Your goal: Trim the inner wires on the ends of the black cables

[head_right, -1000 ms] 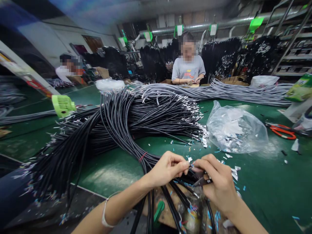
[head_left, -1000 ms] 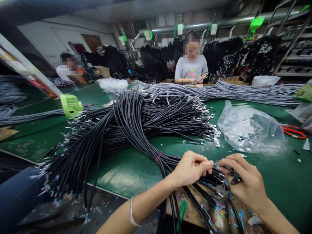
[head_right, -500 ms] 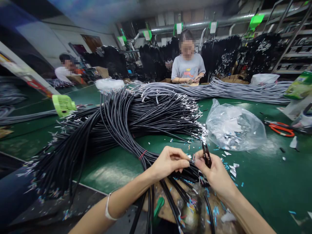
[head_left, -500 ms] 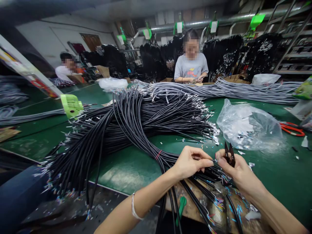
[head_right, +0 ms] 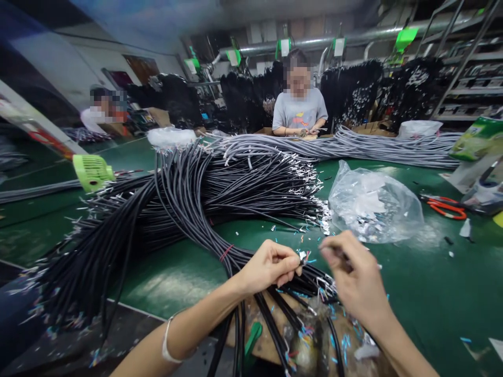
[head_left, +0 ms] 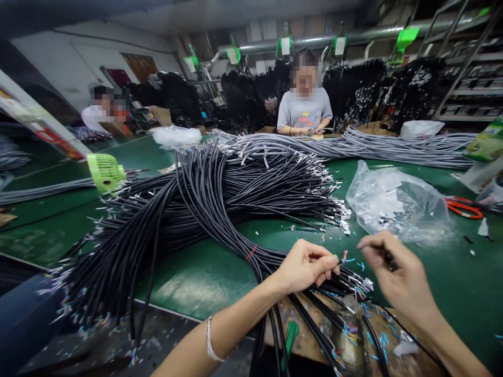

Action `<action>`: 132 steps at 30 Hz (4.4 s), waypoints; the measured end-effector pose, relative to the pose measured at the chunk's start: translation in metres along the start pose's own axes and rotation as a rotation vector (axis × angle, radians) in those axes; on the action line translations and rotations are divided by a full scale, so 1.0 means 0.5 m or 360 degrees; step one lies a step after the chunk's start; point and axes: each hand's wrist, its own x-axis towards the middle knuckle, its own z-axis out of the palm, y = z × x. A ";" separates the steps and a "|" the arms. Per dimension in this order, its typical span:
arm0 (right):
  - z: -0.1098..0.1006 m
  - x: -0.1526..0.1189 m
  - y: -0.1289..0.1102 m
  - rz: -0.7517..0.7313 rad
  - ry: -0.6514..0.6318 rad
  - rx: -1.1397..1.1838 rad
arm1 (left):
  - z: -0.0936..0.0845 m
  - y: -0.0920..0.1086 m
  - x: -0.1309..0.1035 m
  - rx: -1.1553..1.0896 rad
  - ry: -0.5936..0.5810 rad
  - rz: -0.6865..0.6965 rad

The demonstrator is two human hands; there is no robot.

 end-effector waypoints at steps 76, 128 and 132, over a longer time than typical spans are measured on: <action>-0.005 0.006 0.009 -0.0144 0.0317 -0.0394 | 0.014 -0.005 -0.002 0.0144 0.0209 0.0100; 0.011 -0.005 -0.020 -0.0019 -0.0186 0.0246 | 0.022 -0.018 -0.012 0.0114 0.0345 0.0368; 0.015 -0.009 -0.021 0.0000 -0.0239 0.0294 | 0.022 -0.022 -0.012 0.0104 0.0391 0.0408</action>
